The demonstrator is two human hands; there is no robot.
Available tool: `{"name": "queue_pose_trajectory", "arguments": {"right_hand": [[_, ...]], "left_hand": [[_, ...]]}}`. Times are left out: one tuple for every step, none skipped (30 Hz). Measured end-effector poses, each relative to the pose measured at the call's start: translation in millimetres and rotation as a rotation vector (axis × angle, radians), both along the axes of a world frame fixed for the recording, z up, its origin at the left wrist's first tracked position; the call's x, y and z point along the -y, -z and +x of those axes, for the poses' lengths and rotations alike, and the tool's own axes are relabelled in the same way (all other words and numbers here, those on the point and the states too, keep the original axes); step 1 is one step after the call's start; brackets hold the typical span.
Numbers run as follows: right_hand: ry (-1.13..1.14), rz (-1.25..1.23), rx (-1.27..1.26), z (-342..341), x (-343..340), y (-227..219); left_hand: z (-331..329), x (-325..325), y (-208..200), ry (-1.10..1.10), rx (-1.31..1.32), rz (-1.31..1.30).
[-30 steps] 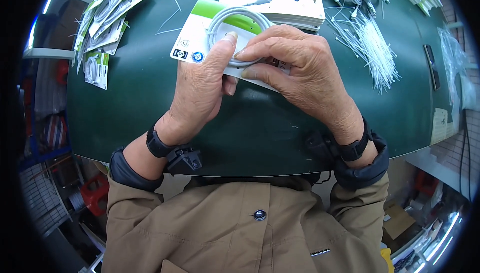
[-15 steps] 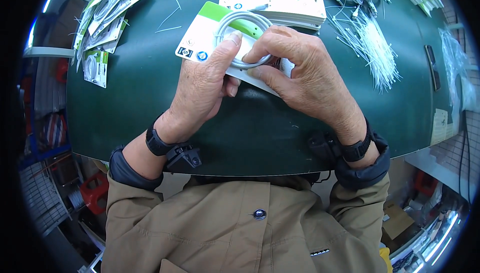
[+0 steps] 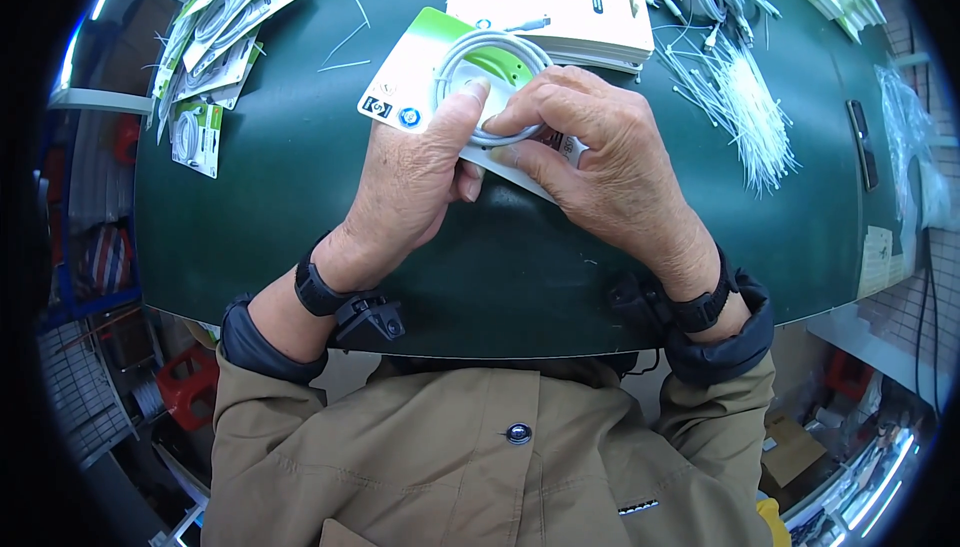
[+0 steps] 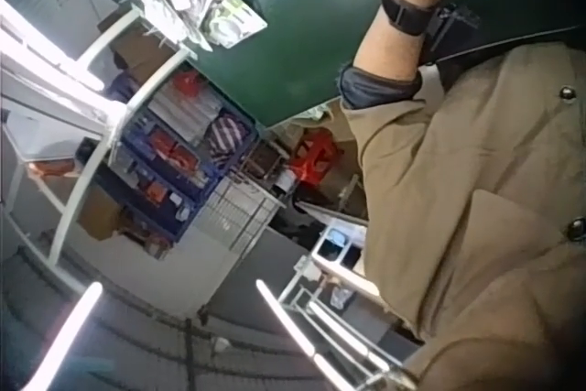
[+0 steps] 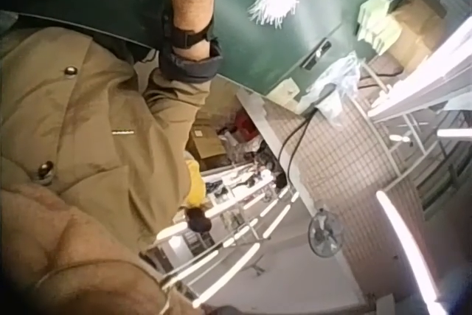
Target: The person packages a cable by placing it onto a card, threading a zip tie through the card and around the cable, and pulling the zip tie tight by hand. They place the assembled unit onto a stack and repeat the process with another cable and card.
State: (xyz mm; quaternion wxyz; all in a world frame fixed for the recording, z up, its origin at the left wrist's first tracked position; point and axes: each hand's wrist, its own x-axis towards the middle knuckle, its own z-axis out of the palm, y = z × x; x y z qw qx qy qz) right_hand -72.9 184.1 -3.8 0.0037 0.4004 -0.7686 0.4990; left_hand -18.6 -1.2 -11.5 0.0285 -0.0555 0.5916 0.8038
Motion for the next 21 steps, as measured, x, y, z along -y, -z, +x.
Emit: {"name": "queue_pose_trajectory", "arguments": {"right_hand": [[-0.001, 0.002, 0.0, 0.0, 0.1, -0.2], [-0.001, 0.003, -0.001, 0.3, 0.2, -0.3], [-0.002, 0.004, -0.002, 0.5, 0.3, -0.4], [-0.002, 0.004, -0.01, 0.9, 0.3, 0.0], [0.0, 0.001, -0.048, 1.5, 0.2, 1.0], [0.0, -0.004, -0.086, 1.7, 0.3, 2.4], [0.001, -0.009, -0.125, 1.6, 0.6, 3.1], [0.0, -0.01, -0.135, 1.2, 1.1, 3.2], [0.007, -0.02, -0.169, 0.7, 1.9, 3.0], [0.015, -0.029, -0.204, -0.1, 2.6, 2.4], [0.024, -0.038, -0.238, 0.0, 2.8, 1.0], [0.025, -0.038, -0.247, -0.1, 2.3, -1.2], [0.046, -0.038, -0.276, -0.4, 1.2, -3.7], [0.068, -0.038, -0.307, -1.0, -0.5, -6.7], [0.091, -0.036, -0.338, -2.0, -2.4, -9.9], [0.096, -0.032, -0.354, -4.2, -3.4, -12.6], [0.158, -0.056, -0.398, -7.3, -4.6, -15.2], [0.229, -0.065, -0.451, -13.0, -12.4, -18.4], [0.299, -0.074, -0.506, -18.9, -21.0, -21.8], [0.314, -0.051, -0.534, -26.5, -30.5, -23.4], [0.44, 0.014, -0.376, -34.4, -42.3, -22.8]], "left_hand": [[-0.9, -0.6, 0.5, -0.012, -0.006, -0.007], [-1.6, -1.1, 0.6, -0.024, -0.012, -0.015], [-1.8, -1.2, 0.2, -0.024, -0.02, -0.015], [-1.5, -0.9, -0.6, -0.03, -0.019, -0.028], [-0.9, -0.7, -1.6, -0.038, -0.019, -0.042], [-0.6, -0.6, -2.5, -0.046, -0.02, -0.057], [-0.4, -1.0, -3.5, -0.048, -0.029, -0.058], [-0.1, -1.6, -4.7, -0.063, -0.028, -0.054], [-0.2, -2.1, -5.8, -0.079, -0.026, -0.05], [-1.2, -2.2, -6.7, -0.095, -0.025, -0.046], [-1.9, -1.9, -7.1, -0.095, -0.034, -0.045], [-2.9, -1.6, -7.1, -0.104, -0.026, -0.044], [-4.0, -1.3, -6.9, -0.113, -0.02, -0.041], [-5.3, -1.2, -6.6, -0.12, -0.014, -0.037], [-5.7, -1.0, -5.3, -0.116, -0.026, -0.033], [-5.1, 0.8, -2.9, -0.141, -0.05, -0.024], [-4.0, 3.0, -1.3, -0.165, -0.076, -0.012], [-7.0, -0.2, 0.0, -0.176, -0.107, 0.017], [-8.4, 0.6, -0.7, -0.156, -0.129, 0.041], [-8.3, 5.5, -1.2, -0.186, -0.114, 0.007], [-8.0, 7.9, -1.7, -0.215, -0.093, -0.028]]}}
